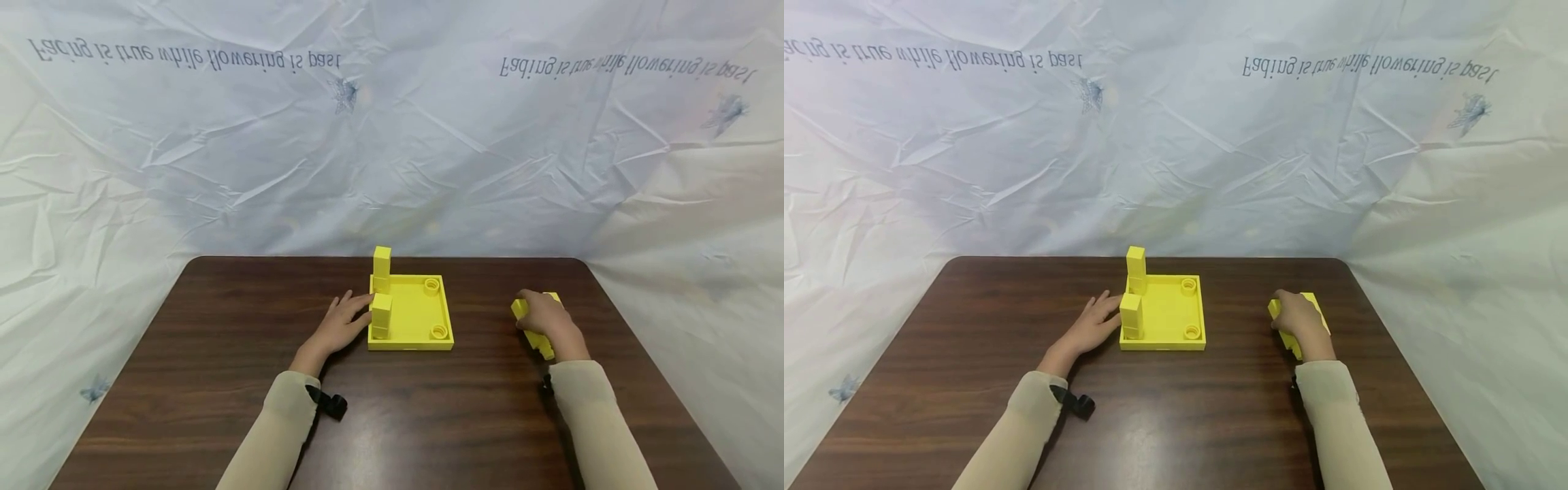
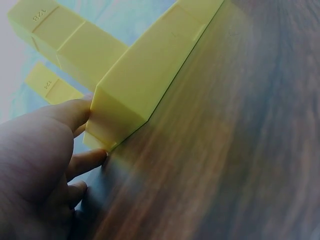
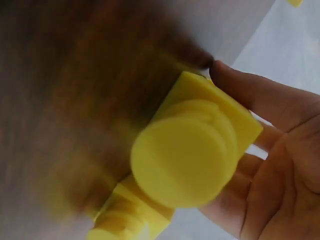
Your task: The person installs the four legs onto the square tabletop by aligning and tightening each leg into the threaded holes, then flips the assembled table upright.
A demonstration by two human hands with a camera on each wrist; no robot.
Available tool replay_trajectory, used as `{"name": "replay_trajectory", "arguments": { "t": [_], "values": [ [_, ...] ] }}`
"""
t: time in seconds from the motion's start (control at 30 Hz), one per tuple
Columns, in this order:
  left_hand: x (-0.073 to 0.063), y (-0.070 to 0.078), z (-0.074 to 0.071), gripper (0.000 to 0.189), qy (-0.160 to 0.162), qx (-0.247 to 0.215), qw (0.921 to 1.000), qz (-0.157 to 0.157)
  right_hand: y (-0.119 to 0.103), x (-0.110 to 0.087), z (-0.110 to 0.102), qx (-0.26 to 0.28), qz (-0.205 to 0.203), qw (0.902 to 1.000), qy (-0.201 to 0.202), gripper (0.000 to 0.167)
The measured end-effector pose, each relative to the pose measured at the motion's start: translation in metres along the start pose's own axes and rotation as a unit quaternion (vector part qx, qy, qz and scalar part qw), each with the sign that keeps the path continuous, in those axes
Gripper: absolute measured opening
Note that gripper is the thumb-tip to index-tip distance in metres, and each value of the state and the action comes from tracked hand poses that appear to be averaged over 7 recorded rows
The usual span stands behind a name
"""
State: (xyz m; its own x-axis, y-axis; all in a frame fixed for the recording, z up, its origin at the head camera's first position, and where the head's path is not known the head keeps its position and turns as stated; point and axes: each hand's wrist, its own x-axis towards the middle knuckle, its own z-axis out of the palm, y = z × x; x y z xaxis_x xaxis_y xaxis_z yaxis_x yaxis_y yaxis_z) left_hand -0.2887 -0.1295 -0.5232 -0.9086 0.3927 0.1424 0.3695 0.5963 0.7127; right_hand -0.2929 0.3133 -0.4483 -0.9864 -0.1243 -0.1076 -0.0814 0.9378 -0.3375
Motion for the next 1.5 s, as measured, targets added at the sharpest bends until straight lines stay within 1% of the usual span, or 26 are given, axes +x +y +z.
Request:
{"name": "replay_trajectory", "arguments": {
  "t": [0.1, 0.17, 0.3, 0.43, 0.53, 0.63, 0.73, 0.83, 0.93, 1.03, 1.1, 1.17, 1.3, 1.5],
  "values": [
    [0.000, 0.000, 0.000, 0.056, -0.001, 0.004, 1.0000, 0.001, 0.000, -0.001, 0.003, -0.007, -0.017, 0.9998, 0.001, 0.065],
    [0.000, 0.001, 0.000, 0.056, -0.003, 0.005, 1.0000, 0.000, -0.001, -0.003, 0.003, 0.004, -0.029, 0.9996, 0.002, 0.064],
    [0.000, 0.001, -0.001, 0.056, -0.007, 0.003, 1.0000, -0.003, -0.007, -0.007, 0.002, 0.056, -0.071, 0.9958, 0.014, 0.063],
    [0.000, 0.000, -0.001, 0.056, -0.005, 0.003, 1.0000, -0.001, -0.018, -0.009, 0.001, 0.103, -0.118, 0.9860, 0.056, 0.066],
    [0.001, 0.001, -0.001, 0.057, -0.004, 0.003, 1.0000, 0.001, -0.028, -0.011, 0.002, 0.130, -0.140, 0.9772, 0.093, 0.070],
    [0.001, 0.002, -0.001, 0.057, -0.006, 0.001, 1.0000, 0.001, -0.040, -0.013, 0.004, 0.168, -0.158, 0.9657, 0.119, 0.073],
    [0.001, 0.003, -0.002, 0.056, -0.006, 0.000, 1.0000, 0.001, -0.051, -0.013, 0.006, 0.216, -0.177, 0.9506, 0.136, 0.072],
    [0.001, 0.003, -0.002, 0.056, -0.004, 0.000, 1.0000, 0.001, -0.061, -0.013, 0.009, 0.264, -0.192, 0.9342, 0.143, 0.069],
    [0.001, 0.003, -0.002, 0.056, -0.004, 0.002, 1.0000, 0.000, -0.070, -0.013, 0.012, 0.317, -0.211, 0.9143, 0.139, 0.064],
    [0.000, 0.003, -0.001, 0.056, -0.005, 0.002, 1.0000, -0.001, -0.078, -0.013, 0.015, 0.374, -0.233, 0.8893, 0.121, 0.060],
    [0.001, 0.003, -0.001, 0.056, -0.006, 0.001, 1.0000, -0.003, -0.083, -0.013, 0.018, 0.399, -0.246, 0.8766, 0.107, 0.058],
    [0.001, 0.003, -0.001, 0.056, -0.006, 0.000, 1.0000, -0.006, -0.089, -0.014, 0.021, 0.412, -0.258, 0.8691, 0.094, 0.057],
    [0.001, 0.002, -0.001, 0.056, -0.006, 0.000, 1.0000, -0.006, -0.096, -0.013, 0.028, 0.416, -0.278, 0.8621, 0.084, 0.056],
    [0.002, 0.003, -0.002, 0.056, -0.007, 0.001, 1.0000, -0.005, -0.100, -0.011, 0.035, 0.431, -0.287, 0.8524, 0.072, 0.054]
  ]
}}
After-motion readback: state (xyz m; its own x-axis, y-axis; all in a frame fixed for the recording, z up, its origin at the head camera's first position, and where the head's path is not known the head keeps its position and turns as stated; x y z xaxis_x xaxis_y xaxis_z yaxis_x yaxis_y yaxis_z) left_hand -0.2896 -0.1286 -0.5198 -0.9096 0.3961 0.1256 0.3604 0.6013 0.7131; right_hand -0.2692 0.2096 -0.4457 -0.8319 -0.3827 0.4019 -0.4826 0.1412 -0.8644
